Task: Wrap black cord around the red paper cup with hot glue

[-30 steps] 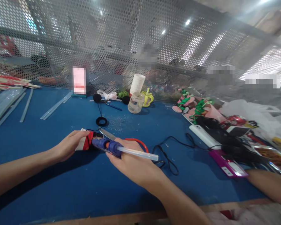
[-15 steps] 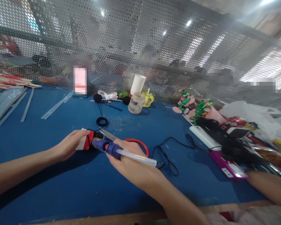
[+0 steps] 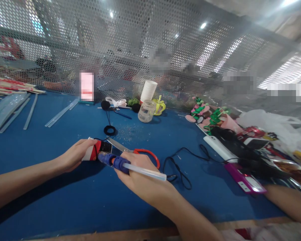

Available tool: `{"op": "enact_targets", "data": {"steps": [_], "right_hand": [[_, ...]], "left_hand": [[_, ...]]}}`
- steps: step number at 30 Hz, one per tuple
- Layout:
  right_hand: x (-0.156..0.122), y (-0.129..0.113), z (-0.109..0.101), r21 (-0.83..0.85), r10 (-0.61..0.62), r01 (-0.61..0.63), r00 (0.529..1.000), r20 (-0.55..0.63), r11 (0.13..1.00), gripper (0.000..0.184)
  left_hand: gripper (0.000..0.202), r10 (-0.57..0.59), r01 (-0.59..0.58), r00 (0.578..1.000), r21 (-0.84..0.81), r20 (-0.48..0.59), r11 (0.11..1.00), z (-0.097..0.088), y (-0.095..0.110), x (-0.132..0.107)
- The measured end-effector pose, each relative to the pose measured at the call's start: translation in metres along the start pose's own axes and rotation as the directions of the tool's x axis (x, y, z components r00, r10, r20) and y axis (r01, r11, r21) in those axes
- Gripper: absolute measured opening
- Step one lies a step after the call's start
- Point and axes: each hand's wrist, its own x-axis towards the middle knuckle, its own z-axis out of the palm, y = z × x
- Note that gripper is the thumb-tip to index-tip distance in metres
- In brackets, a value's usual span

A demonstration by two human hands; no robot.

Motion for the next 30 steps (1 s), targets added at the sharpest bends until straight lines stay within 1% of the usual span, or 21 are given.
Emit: {"op": "enact_targets", "data": {"steps": [4, 9, 14, 20, 24, 28, 30], "right_hand": [[0.0001, 0.0008, 0.0005, -0.027, 0.002, -0.003, 0.999, -0.043, 1.0, 0.012], [-0.0011, 0.0028, 0.0012, 0.01, -0.052, 0.053, 0.998, -0.039, 0.999, 0.01], [-0.0006, 0.0024, 0.0006, -0.034, -0.008, 0.007, 0.999, -0.046, 0.999, 0.011], [-0.0013, 0.0003, -0.0015, 0.039, -0.025, 0.025, 1.0, -0.015, 0.999, 0.011], [0.0, 0.002, -0.0021, 0.015, 0.014, -0.013, 0.998, -0.056, 1.0, 0.011], [0.0023, 0.0062, -0.0004, -0.033, 0.011, -0.014, 0.997, -0.082, 0.999, 0.017], [0.0025, 0.0073, -0.0004, -0.031, 0.008, -0.01, 0.997, -0.08, 0.999, 0.018]], "left_hand": [[0.026, 0.015, -0.015, 1.0, 0.032, 0.008, 0.999, -0.0004, -0.0007, -0.0001], [0.027, 0.049, -0.049, 0.999, 0.084, 0.008, 0.995, -0.0016, -0.0028, 0.0001], [0.029, 0.056, -0.058, 0.998, 0.088, 0.024, 0.994, -0.0012, -0.0023, 0.0], [0.03, 0.074, -0.079, 0.996, 0.132, 0.041, 0.988, -0.0014, -0.0024, -0.0013], [0.03, 0.089, -0.092, 0.996, 0.168, 0.026, 0.982, -0.0015, -0.0011, -0.0027], [0.03, 0.089, -0.094, 0.995, 0.201, 0.035, 0.975, -0.0009, 0.0004, -0.0037], [0.03, 0.083, -0.089, 0.996, 0.22, 0.037, 0.971, -0.0007, 0.0008, -0.0042]]}}
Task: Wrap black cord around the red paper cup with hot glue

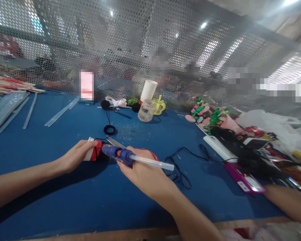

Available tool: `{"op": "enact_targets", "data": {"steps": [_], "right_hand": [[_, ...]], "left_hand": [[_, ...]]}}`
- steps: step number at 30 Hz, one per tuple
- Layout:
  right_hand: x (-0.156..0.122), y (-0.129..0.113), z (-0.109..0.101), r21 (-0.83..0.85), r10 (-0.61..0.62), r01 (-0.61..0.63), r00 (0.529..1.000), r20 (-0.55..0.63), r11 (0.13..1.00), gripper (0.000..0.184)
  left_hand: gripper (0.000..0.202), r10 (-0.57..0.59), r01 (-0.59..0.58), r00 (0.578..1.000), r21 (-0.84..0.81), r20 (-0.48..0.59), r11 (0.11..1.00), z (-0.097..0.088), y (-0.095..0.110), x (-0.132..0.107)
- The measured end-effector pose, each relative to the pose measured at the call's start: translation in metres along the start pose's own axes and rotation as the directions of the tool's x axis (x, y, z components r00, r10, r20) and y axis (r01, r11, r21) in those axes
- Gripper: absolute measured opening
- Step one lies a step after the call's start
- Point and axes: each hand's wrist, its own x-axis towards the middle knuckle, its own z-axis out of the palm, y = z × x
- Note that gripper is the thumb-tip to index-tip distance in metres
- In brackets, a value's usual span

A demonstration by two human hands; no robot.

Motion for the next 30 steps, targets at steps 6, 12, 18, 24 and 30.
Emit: {"op": "enact_targets", "data": {"steps": [6, 12, 18, 24, 30], "right_hand": [[-0.003, -0.004, -0.004, 0.077, -0.003, -0.001, 0.999, 0.052, 0.997, 0.012], [0.0, -0.003, -0.006, 0.01, -0.033, 0.033, 0.999, -0.004, 0.999, 0.014], [0.004, -0.001, -0.005, -0.033, -0.028, 0.027, 0.999, -0.025, 0.999, 0.017], [0.006, 0.0, -0.007, -0.045, 0.011, -0.011, 1.0, 0.004, 0.999, 0.018], [0.013, -0.004, -0.011, -0.127, 0.053, -0.043, 0.995, 0.083, 0.991, 0.019]], "left_hand": [[0.031, 0.031, -0.032, 0.999, 0.054, 0.036, 0.998, 0.0, 0.002, -0.001], [0.031, 0.058, -0.062, 0.998, 0.118, 0.035, 0.991, -0.001, 0.002, -0.003], [0.035, 0.105, -0.114, 0.993, 0.186, 0.058, 0.976, 0.0, 0.004, -0.006], [0.033, 0.131, -0.141, 0.99, 0.216, 0.059, 0.966, 0.0, 0.003, -0.007], [0.033, 0.159, -0.175, 0.984, 0.239, 0.082, 0.955, 0.0, 0.002, -0.008]]}}
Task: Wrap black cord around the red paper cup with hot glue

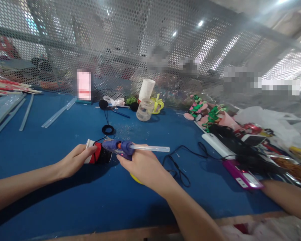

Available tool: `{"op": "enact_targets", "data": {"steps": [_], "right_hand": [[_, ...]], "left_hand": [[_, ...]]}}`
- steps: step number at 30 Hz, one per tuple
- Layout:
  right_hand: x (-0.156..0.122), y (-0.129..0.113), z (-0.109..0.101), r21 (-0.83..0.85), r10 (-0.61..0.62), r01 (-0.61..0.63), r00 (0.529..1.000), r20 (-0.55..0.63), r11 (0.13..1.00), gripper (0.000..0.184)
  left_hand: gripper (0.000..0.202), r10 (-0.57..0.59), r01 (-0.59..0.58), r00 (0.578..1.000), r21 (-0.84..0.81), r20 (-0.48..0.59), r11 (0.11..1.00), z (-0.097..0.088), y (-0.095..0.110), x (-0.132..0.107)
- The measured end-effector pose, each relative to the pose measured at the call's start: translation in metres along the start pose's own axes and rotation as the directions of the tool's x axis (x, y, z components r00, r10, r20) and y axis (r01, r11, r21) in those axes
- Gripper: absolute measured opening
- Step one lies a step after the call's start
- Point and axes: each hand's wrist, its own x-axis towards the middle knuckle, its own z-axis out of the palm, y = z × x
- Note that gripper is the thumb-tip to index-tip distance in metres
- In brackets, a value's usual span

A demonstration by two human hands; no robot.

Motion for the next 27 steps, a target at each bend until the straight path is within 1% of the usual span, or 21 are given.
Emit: {"op": "enact_targets", "data": {"steps": [2, 6, 10, 17, 23, 27], "right_hand": [[0.0001, -0.0008, -0.0014, 0.003, 0.007, -0.007, 1.0, 0.014, 1.0, 0.021], [-0.0048, 0.0008, -0.002, 0.08, -0.016, 0.02, 0.998, -0.054, 0.997, 0.017], [-0.0068, 0.0027, -0.0013, 0.146, -0.002, 0.01, 0.999, -0.052, 0.989, 0.019], [0.001, 0.0015, 0.0, 0.101, 0.034, -0.031, 0.999, -0.027, 0.994, 0.019], [-0.0061, 0.0001, -0.0023, 0.109, 0.002, 0.002, 0.999, -0.043, 0.994, 0.015], [-0.0069, 0.0007, -0.0002, 0.08, -0.011, 0.014, 0.999, -0.044, 0.997, 0.014]], "left_hand": [[0.034, 0.002, -0.002, 1.0, -0.002, 0.002, 1.0, -0.0002, -0.0004, 0.0003], [0.035, -0.002, 0.002, 1.0, 0.014, 0.0, 1.0, -0.0005, -0.0014, 0.0011], [0.035, 0.014, -0.014, 1.0, 0.033, 0.001, 0.999, -0.0007, -0.0005, 0.0004], [0.033, 0.015, -0.016, 1.0, 0.112, 0.015, 0.994, -0.0005, 0.0046, -0.0021], [0.035, -0.002, 0.001, 1.0, 0.063, 0.017, 0.998, -0.0009, 0.0016, 0.0006], [0.037, -0.021, 0.021, 1.0, 0.049, 0.007, 0.999, -0.001, 0.0002, 0.001]]}}
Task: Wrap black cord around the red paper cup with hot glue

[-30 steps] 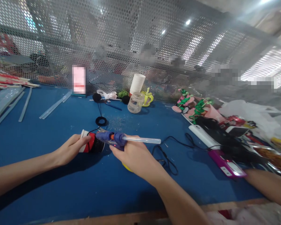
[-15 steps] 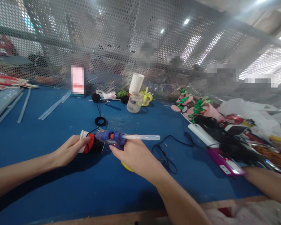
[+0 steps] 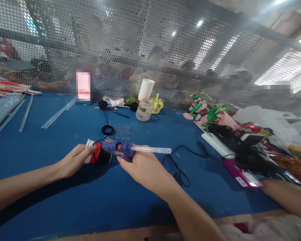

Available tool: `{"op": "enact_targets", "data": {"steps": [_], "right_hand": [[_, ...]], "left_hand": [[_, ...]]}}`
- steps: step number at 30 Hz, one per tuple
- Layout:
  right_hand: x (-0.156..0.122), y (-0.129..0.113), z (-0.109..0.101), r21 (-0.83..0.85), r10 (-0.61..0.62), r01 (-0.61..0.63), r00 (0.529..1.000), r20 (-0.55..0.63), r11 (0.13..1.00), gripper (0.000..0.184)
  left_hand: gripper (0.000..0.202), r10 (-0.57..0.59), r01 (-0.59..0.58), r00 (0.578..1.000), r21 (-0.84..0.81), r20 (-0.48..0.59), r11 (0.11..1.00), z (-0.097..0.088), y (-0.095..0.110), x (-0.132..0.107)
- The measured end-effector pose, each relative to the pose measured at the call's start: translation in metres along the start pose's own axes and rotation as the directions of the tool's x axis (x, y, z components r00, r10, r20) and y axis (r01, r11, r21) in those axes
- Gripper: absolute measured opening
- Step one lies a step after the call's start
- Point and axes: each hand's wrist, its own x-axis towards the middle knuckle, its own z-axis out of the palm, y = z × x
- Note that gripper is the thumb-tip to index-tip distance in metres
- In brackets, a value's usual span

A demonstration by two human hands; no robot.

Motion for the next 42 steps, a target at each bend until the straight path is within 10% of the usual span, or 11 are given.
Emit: {"op": "enact_targets", "data": {"steps": [42], "right_hand": [[-0.005, -0.004, 0.006, -0.005, -0.011, 0.01, 1.0, 0.0, 1.0, 0.016]], "left_hand": [[0.03, -0.101, 0.092, 0.995, -0.268, -0.017, 0.959, 0.001, -0.004, 0.007]]}}
